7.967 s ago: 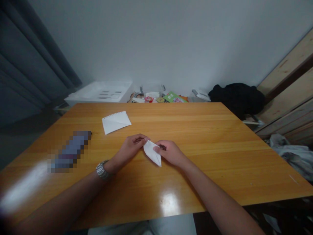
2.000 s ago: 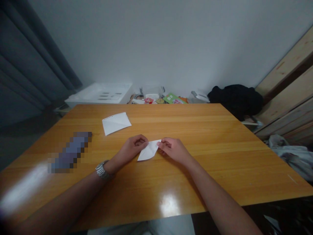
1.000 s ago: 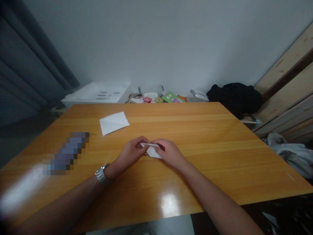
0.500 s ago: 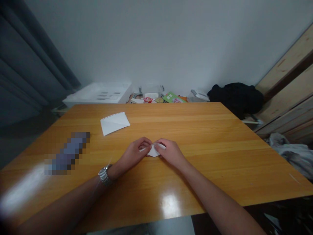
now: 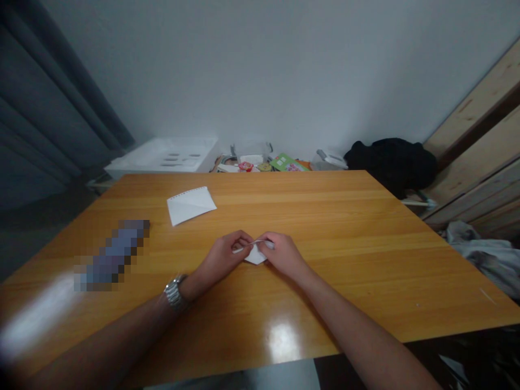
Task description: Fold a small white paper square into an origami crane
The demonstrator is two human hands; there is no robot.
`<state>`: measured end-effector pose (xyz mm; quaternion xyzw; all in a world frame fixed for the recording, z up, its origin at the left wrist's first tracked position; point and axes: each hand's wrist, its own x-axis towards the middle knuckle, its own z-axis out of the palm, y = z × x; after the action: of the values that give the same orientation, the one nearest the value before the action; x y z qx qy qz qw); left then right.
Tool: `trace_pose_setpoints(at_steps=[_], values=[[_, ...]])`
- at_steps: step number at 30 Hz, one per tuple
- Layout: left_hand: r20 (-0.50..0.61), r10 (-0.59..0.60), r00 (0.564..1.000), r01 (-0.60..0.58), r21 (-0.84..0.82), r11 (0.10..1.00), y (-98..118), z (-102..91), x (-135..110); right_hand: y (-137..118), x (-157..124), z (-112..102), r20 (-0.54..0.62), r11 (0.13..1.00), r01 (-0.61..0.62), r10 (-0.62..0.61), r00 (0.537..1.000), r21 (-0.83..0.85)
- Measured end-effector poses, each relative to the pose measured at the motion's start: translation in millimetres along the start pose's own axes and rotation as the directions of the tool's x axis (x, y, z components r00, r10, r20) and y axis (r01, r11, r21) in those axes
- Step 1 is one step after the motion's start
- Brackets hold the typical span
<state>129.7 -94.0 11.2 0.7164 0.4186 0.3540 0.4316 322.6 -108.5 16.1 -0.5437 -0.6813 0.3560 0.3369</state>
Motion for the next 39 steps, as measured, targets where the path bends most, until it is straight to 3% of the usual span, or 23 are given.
trace_pose_setpoints(at_steps=[24,28,32,39], values=[[-0.010,0.032,0.999,-0.032,-0.059,0.998,-3,0.6,1,-4,1,-1,-0.025,0.998,0.049,-0.049,0.998,-0.029],[-0.049,0.012,0.999,-0.013,-0.026,1.000,-3,-3.9,2,-4,-1,-8,0.028,0.992,0.117,-0.119,0.993,0.057],[-0.024,-0.035,0.999,0.031,-0.137,0.990,-2,-8.2,2,-2,-3,-13,0.080,0.972,0.100,-0.119,0.990,0.211],[0.030,0.081,0.996,-0.073,-0.196,0.978,-3,-15.4,3,5,2,-9,0.015,0.934,0.054,-0.063,0.998,0.354]])
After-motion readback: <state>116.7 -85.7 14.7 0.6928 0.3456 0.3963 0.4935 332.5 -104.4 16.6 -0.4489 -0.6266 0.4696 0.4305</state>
